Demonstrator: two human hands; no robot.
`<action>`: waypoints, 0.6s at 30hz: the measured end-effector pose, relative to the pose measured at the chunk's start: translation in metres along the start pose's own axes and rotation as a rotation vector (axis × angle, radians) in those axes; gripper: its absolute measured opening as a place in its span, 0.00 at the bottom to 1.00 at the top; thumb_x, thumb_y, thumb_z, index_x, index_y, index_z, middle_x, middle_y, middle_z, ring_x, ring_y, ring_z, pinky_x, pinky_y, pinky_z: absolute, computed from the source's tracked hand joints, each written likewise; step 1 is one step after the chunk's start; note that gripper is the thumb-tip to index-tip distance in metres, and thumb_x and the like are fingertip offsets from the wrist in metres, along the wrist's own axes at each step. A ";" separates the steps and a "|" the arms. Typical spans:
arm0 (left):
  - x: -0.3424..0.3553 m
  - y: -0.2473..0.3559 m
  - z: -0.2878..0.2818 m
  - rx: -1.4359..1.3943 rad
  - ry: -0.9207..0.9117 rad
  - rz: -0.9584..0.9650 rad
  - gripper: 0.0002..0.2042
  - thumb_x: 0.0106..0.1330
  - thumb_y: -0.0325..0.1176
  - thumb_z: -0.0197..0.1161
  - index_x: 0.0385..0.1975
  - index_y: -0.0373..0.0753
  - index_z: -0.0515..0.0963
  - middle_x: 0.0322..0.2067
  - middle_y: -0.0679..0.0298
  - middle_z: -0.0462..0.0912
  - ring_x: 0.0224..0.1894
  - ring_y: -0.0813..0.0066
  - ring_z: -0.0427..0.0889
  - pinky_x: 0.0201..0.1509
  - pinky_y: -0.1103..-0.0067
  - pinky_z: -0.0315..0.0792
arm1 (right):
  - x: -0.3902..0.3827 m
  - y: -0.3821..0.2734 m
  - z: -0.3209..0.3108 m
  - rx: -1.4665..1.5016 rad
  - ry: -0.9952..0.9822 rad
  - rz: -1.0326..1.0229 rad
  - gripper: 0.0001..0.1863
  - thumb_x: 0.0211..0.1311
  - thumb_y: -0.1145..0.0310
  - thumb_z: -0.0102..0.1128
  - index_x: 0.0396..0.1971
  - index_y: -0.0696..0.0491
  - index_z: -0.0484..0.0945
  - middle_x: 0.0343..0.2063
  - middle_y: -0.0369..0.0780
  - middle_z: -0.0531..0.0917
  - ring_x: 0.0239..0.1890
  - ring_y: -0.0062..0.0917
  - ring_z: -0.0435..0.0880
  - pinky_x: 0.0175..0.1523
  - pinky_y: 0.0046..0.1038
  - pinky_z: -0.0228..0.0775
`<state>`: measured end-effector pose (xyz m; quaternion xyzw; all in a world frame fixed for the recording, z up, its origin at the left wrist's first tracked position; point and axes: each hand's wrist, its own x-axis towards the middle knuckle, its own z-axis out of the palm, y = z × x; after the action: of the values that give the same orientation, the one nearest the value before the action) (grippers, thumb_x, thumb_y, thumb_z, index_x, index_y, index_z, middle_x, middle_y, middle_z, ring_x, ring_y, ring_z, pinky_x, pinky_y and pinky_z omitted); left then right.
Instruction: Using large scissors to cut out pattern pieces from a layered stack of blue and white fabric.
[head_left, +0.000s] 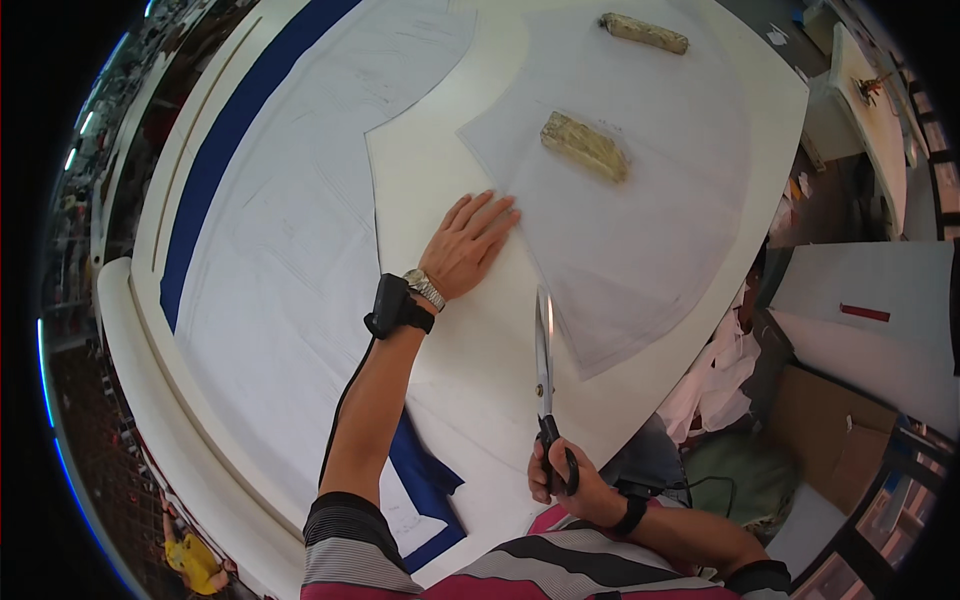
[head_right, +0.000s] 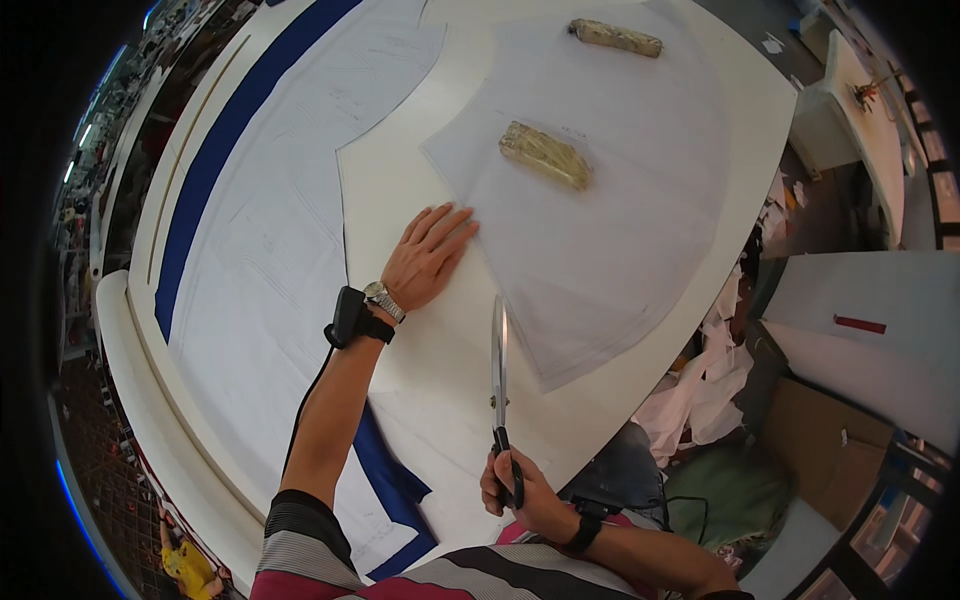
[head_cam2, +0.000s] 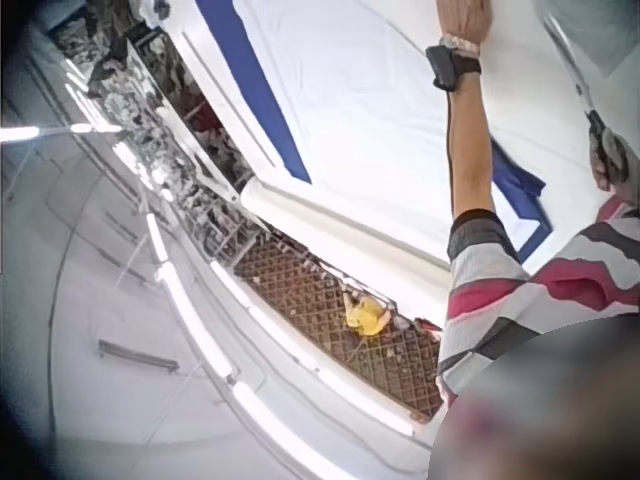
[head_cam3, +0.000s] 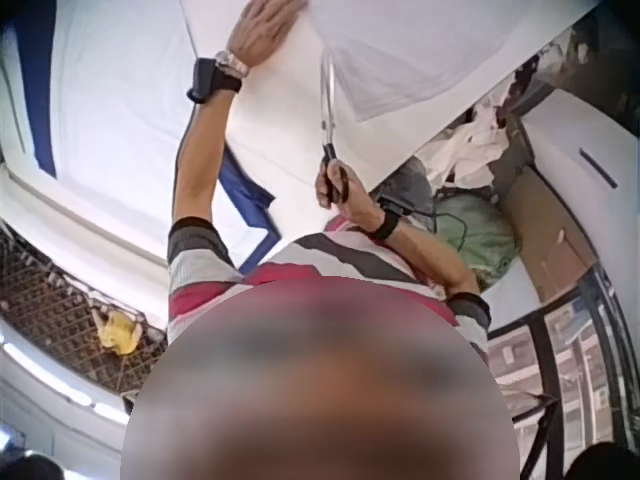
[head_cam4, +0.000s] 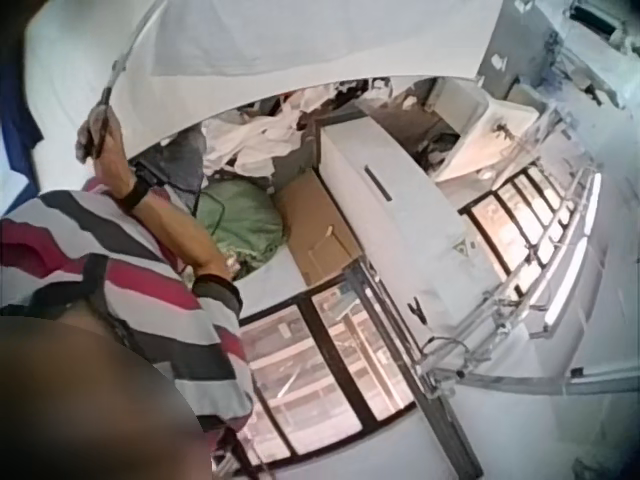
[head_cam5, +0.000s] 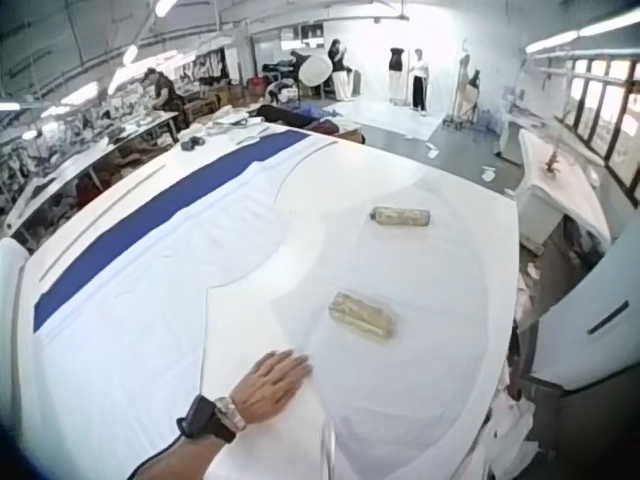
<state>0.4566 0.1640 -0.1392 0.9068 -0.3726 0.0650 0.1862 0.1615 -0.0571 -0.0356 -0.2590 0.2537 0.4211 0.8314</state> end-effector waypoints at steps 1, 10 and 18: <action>0.000 -0.001 -0.001 -0.005 -0.009 -0.004 0.23 0.76 0.32 0.58 0.70 0.48 0.73 0.73 0.64 0.70 0.75 0.56 0.65 0.80 0.58 0.59 | 0.010 0.004 0.012 0.054 0.007 -0.059 0.26 0.78 0.39 0.47 0.37 0.50 0.64 0.26 0.35 0.69 0.23 0.21 0.72 0.30 0.25 0.65; 0.000 -0.004 -0.003 -0.043 -0.037 -0.014 0.22 0.77 0.32 0.54 0.70 0.47 0.73 0.73 0.64 0.69 0.76 0.57 0.64 0.80 0.57 0.56 | 0.086 0.020 0.045 -0.001 0.099 -0.202 0.23 0.78 0.40 0.49 0.38 0.47 0.63 0.25 0.33 0.68 0.23 0.20 0.71 0.28 0.25 0.61; -0.004 -0.005 -0.002 -0.038 -0.017 -0.011 0.22 0.77 0.32 0.54 0.70 0.47 0.73 0.73 0.64 0.70 0.75 0.56 0.65 0.80 0.57 0.57 | 0.096 0.032 0.056 -0.010 0.199 -0.215 0.21 0.80 0.45 0.52 0.36 0.48 0.64 0.22 0.33 0.67 0.20 0.20 0.71 0.24 0.24 0.59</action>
<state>0.4576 0.1704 -0.1399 0.9057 -0.3703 0.0490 0.2004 0.1960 0.0495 -0.0629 -0.3292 0.3038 0.3030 0.8411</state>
